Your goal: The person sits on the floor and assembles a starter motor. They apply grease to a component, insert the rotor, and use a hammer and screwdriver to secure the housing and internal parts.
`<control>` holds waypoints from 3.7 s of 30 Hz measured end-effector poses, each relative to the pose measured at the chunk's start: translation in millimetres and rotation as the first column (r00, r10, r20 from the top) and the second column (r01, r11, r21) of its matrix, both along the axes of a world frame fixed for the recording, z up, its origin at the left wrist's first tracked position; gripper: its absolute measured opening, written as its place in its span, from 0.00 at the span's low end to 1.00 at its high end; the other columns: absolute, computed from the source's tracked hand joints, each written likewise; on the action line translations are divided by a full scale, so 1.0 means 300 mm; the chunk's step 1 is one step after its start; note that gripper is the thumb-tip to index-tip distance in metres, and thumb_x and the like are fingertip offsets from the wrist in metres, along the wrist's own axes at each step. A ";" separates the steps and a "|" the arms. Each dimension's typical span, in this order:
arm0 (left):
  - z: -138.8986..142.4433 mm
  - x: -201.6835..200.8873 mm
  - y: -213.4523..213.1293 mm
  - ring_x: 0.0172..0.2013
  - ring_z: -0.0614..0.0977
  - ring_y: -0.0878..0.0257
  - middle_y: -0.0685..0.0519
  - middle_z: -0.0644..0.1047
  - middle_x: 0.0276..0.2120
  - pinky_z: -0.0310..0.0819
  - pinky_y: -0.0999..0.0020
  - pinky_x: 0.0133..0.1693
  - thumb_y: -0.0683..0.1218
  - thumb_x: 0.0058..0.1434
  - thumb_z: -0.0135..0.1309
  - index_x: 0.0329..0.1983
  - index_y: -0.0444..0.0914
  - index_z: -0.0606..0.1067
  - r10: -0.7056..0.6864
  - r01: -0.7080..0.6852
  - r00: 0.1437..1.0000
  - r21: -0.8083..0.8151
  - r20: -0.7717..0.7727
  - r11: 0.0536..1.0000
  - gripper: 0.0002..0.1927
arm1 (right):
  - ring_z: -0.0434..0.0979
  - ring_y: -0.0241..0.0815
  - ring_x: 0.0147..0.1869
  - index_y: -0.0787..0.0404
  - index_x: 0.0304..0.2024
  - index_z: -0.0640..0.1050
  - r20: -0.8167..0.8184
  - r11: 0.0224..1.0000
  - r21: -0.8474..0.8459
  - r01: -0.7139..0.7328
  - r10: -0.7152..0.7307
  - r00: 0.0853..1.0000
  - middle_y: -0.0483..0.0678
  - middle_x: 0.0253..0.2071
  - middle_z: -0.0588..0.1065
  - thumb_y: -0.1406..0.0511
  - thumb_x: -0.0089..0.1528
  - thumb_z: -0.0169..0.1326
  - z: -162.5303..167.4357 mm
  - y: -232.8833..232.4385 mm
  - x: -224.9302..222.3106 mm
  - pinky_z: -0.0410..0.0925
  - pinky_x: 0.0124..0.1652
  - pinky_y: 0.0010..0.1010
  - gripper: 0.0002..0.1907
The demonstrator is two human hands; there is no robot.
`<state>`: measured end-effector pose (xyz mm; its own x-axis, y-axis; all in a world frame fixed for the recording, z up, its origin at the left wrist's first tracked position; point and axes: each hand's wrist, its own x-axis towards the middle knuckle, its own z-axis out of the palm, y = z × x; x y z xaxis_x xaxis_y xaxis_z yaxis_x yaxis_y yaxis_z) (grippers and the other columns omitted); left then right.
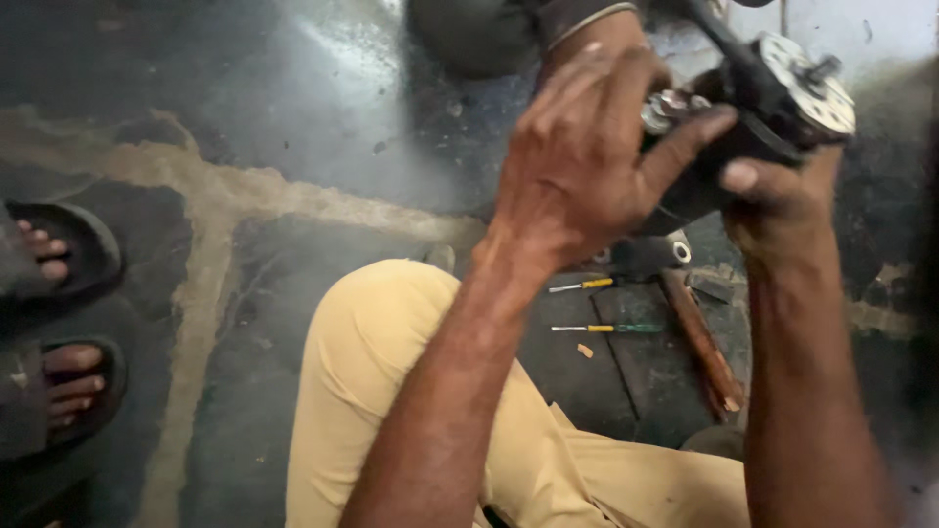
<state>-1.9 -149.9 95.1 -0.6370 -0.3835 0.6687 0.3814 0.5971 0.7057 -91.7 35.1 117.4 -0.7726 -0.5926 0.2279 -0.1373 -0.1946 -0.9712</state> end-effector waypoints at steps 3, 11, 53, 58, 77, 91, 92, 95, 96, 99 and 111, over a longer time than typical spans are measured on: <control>0.007 -0.011 -0.014 0.45 0.84 0.54 0.50 0.80 0.42 0.76 0.59 0.50 0.62 0.71 0.55 0.48 0.38 0.73 -0.006 0.005 0.999 0.028 0.043 1.000 0.23 | 0.79 0.43 0.53 0.71 0.60 0.72 0.001 0.998 -0.036 0.044 -0.044 0.999 0.52 0.52 0.76 0.63 0.59 0.70 -0.003 -0.034 0.010 0.77 0.57 0.33 0.33; 0.039 -0.060 0.021 0.46 0.82 0.51 0.49 0.80 0.42 0.74 0.59 0.52 0.62 0.73 0.52 0.50 0.39 0.72 0.091 -0.092 0.995 -0.033 -0.026 0.995 0.22 | 0.76 0.37 0.48 0.65 0.54 0.75 0.247 0.955 -0.236 0.178 -0.118 0.962 0.46 0.46 0.76 0.58 0.69 0.66 -0.070 -0.055 0.014 0.71 0.52 0.27 0.21; 0.041 0.104 -0.123 0.63 0.72 0.51 0.42 0.76 0.59 0.68 0.59 0.61 0.35 0.38 0.71 0.59 0.37 0.76 -0.540 0.529 0.766 0.136 0.348 0.838 0.40 | 0.80 0.35 0.56 0.67 0.63 0.69 -0.332 0.992 0.119 0.045 -0.003 0.943 0.47 0.53 0.79 0.63 0.48 0.79 -0.071 0.044 0.083 0.75 0.61 0.28 0.46; 0.048 0.092 -0.132 0.42 0.82 0.69 0.55 0.84 0.40 0.80 0.70 0.47 0.37 0.43 0.68 0.52 0.38 0.79 -0.609 0.462 0.587 0.397 0.533 0.793 0.29 | 0.80 0.36 0.57 0.66 0.63 0.68 -0.304 0.996 0.086 -0.017 0.042 0.952 0.48 0.53 0.78 0.66 0.48 0.78 -0.060 0.025 0.073 0.75 0.62 0.29 0.45; 0.014 0.256 0.162 0.41 0.84 0.46 0.44 0.83 0.38 0.77 0.53 0.40 0.51 0.46 0.76 0.46 0.39 0.75 0.083 -0.174 0.772 0.084 0.630 0.981 0.29 | 0.80 0.60 0.43 0.66 0.40 0.81 -0.345 0.101 0.932 0.347 -0.039 0.938 0.61 0.38 0.79 0.41 0.57 0.62 -0.381 0.476 0.196 0.72 0.46 0.48 0.34; -0.019 0.162 0.284 0.42 0.83 0.54 0.46 0.81 0.42 0.76 0.59 0.47 0.52 0.48 0.73 0.51 0.35 0.75 -0.009 -0.045 0.884 0.105 0.468 0.993 0.30 | 0.80 0.65 0.42 0.62 0.46 0.76 -0.314 0.274 0.457 0.846 -0.840 0.442 0.59 0.35 0.78 0.52 0.60 0.63 -0.270 0.571 0.218 0.71 0.39 0.50 0.23; -0.013 0.154 0.289 0.42 0.83 0.54 0.46 0.81 0.43 0.76 0.59 0.47 0.51 0.48 0.73 0.51 0.35 0.75 -0.014 -0.038 0.884 0.102 0.468 0.994 0.30 | 0.80 0.62 0.40 0.63 0.42 0.77 -0.298 0.244 0.304 0.921 -0.894 0.335 0.58 0.33 0.78 0.52 0.59 0.65 -0.257 0.577 0.214 0.71 0.36 0.47 0.23; -0.022 0.121 0.323 0.43 0.82 0.54 0.46 0.81 0.43 0.75 0.59 0.48 0.50 0.49 0.73 0.51 0.34 0.75 -0.012 -0.030 0.883 0.084 0.469 0.996 0.30 | 0.67 0.46 0.27 0.65 0.31 0.73 -0.120 0.205 0.210 0.956 -0.965 0.233 0.51 0.22 0.70 0.53 0.60 0.66 -0.227 0.600 0.211 0.66 0.31 0.39 0.24; -0.021 0.117 0.319 0.43 0.82 0.54 0.46 0.81 0.43 0.75 0.59 0.48 0.50 0.49 0.73 0.52 0.34 0.75 -0.021 -0.024 0.883 0.089 0.469 0.996 0.30 | 0.65 0.42 0.28 0.65 0.30 0.73 -0.104 0.203 0.182 0.962 -0.969 0.224 0.49 0.22 0.67 0.53 0.61 0.66 -0.224 0.610 0.212 0.64 0.30 0.37 0.24; -0.030 0.097 0.321 0.43 0.82 0.54 0.46 0.81 0.44 0.75 0.59 0.48 0.49 0.49 0.73 0.52 0.34 0.74 -0.019 -0.023 0.887 0.086 0.461 0.996 0.31 | 0.60 0.35 0.28 0.65 0.29 0.72 -0.067 0.219 0.117 0.969 -0.971 0.227 0.44 0.22 0.63 0.54 0.61 0.65 -0.205 0.627 0.221 0.60 0.28 0.33 0.23; -0.052 0.074 0.317 0.45 0.81 0.55 0.45 0.80 0.46 0.75 0.59 0.51 0.46 0.51 0.73 0.54 0.32 0.73 -0.020 -0.015 0.906 0.079 0.424 0.997 0.31 | 0.66 0.34 0.26 0.64 0.34 0.79 -0.180 0.331 0.164 0.929 -0.916 0.358 0.46 0.21 0.71 0.60 0.57 0.68 -0.249 0.602 0.222 0.63 0.28 0.34 0.14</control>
<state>20.2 -54.7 79.5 -0.8546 -0.4213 0.3036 0.0375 0.5329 0.8453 -25.2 215.6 42.7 -0.8478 0.4604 0.2632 -0.1423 0.2807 -0.9492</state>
